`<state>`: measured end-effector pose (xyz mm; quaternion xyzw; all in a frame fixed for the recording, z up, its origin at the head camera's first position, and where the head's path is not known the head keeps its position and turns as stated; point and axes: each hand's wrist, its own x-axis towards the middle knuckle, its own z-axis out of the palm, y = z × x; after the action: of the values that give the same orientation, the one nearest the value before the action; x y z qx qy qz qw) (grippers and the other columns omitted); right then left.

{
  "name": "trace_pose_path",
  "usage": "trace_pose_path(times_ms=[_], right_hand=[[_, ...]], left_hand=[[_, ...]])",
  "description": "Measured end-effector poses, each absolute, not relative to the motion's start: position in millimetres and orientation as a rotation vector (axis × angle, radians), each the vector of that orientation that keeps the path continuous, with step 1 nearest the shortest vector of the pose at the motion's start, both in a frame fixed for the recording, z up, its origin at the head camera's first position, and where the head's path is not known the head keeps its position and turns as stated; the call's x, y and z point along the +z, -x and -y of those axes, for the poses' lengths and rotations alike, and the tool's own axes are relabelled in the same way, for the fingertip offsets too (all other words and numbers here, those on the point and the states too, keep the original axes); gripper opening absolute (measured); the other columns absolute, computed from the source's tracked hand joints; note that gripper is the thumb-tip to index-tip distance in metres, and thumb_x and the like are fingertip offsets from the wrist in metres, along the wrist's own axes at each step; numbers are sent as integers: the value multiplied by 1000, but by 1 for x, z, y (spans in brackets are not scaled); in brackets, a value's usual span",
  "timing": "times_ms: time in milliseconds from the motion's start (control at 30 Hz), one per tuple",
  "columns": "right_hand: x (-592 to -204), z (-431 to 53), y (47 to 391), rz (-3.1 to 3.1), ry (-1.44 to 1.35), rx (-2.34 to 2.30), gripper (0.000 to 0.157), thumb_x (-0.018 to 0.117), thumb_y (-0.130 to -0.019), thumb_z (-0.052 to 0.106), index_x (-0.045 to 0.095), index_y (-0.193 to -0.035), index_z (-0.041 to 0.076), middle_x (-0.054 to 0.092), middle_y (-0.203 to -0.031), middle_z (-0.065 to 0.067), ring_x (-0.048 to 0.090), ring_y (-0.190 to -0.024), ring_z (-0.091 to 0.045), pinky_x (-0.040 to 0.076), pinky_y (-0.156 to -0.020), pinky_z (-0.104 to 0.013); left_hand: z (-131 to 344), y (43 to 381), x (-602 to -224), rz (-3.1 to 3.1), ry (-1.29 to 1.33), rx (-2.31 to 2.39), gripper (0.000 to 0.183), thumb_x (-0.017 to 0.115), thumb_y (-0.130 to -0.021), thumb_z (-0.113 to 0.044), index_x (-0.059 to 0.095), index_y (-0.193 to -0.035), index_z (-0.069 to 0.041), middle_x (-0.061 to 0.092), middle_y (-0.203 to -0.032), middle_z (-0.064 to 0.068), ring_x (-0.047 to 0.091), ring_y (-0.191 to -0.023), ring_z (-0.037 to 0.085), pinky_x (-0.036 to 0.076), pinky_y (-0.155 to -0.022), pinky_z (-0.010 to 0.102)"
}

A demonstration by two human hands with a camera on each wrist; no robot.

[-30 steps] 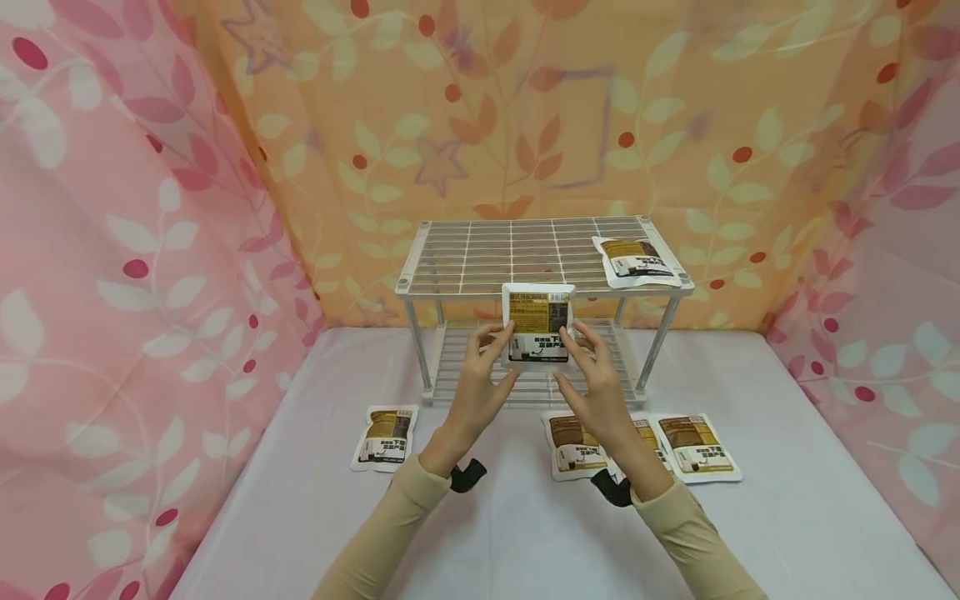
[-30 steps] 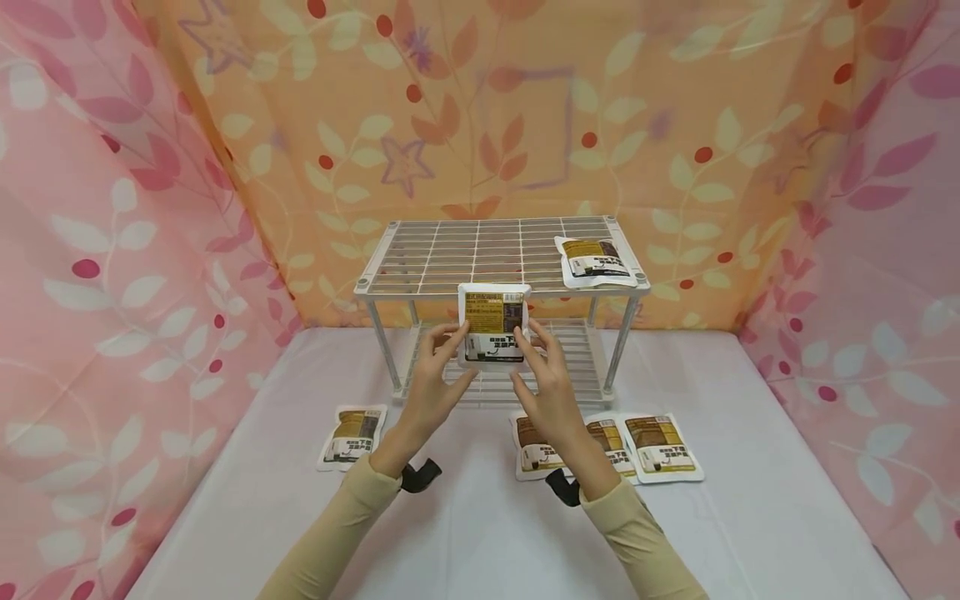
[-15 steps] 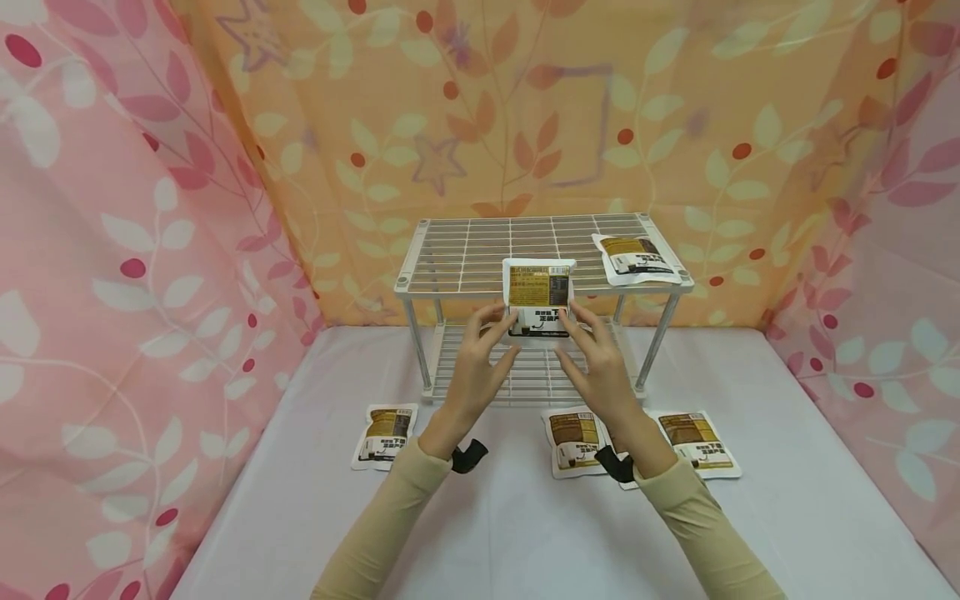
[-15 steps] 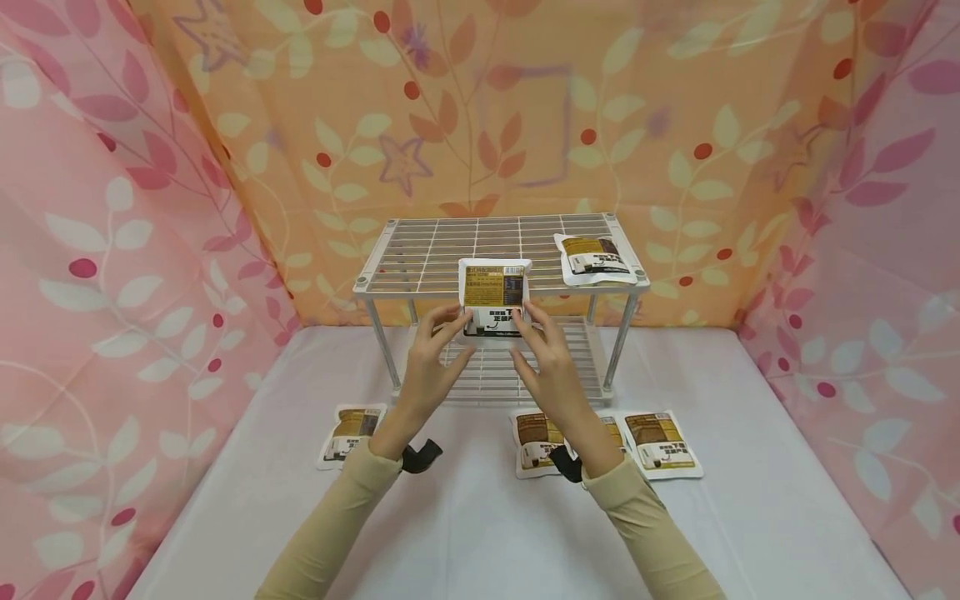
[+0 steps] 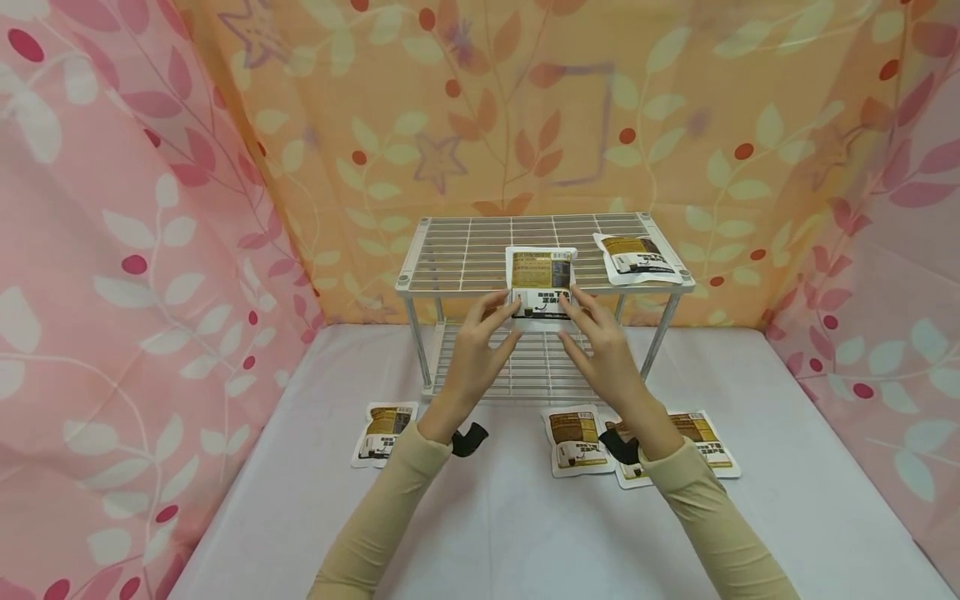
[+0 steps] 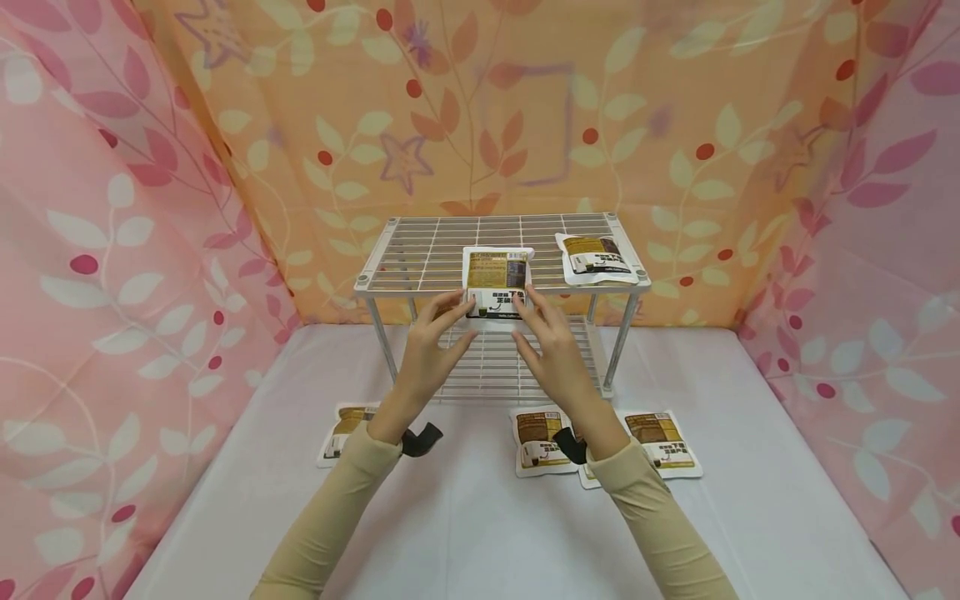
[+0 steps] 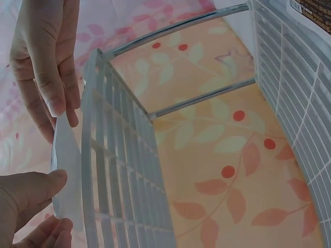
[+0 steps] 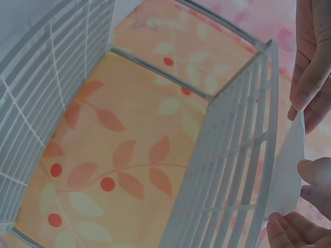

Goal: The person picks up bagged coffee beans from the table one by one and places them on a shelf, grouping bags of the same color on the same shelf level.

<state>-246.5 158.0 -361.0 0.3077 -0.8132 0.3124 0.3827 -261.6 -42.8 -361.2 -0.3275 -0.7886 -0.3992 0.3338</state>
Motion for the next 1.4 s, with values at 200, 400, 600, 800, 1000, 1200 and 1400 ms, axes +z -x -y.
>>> trace_pose_path(times_ms=[200,400,600,800,1000,1200,1400], right_hand=[[-354,-157,250,2115,-795,808,48,67,-82,-1,54,-128,-1,43,-136,-24,47,-117,-37,47,-89,-46],[-345,-156,254,2166,-785,822,44,63,-86,2,53,-128,0,42,-138,-22,43,-120,-38,45,-93,-50],[-338,-155,256,2226,-745,812,42,59,-89,4,52,-130,1,41,-139,-21,40,-123,-39,40,-96,-54],[-332,-155,259,2251,-709,771,40,58,-90,5,52,-130,2,41,-138,-23,42,-121,-41,39,-96,-55],[-327,-155,262,2305,-646,710,39,59,-90,7,55,-129,5,44,-137,-22,44,-119,-41,36,-94,-59],[-323,-153,268,2372,-595,664,38,58,-91,11,55,-129,7,45,-137,-19,45,-119,-39,32,-95,-58],[-321,-153,271,2419,-560,662,38,57,-92,13,53,-130,7,44,-138,-19,44,-119,-39,31,-96,-58]], left_hand=[[43,265,-356,2066,835,-1033,37,70,-81,-3,63,-117,-2,55,-124,12,52,-116,23,38,-103,24],[43,268,-348,2063,817,-1012,34,70,-81,-4,64,-115,-1,58,-120,13,57,-107,24,47,-92,27],[42,273,-341,2082,824,-981,34,70,-80,-4,65,-114,-1,59,-119,14,58,-107,25,50,-90,27],[40,278,-334,2113,836,-967,31,69,-81,-3,65,-112,0,59,-118,15,57,-110,27,45,-97,28],[38,284,-331,2137,827,-976,30,69,-81,-3,66,-111,0,60,-117,15,57,-111,26,32,-109,32],[39,290,-330,2180,812,-971,31,69,-82,-6,65,-112,-1,59,-119,14,55,-113,26,36,-106,31],[39,297,-329,2197,833,-951,31,68,-83,-7,65,-113,-2,60,-118,14,56,-111,25,31,-109,31]])
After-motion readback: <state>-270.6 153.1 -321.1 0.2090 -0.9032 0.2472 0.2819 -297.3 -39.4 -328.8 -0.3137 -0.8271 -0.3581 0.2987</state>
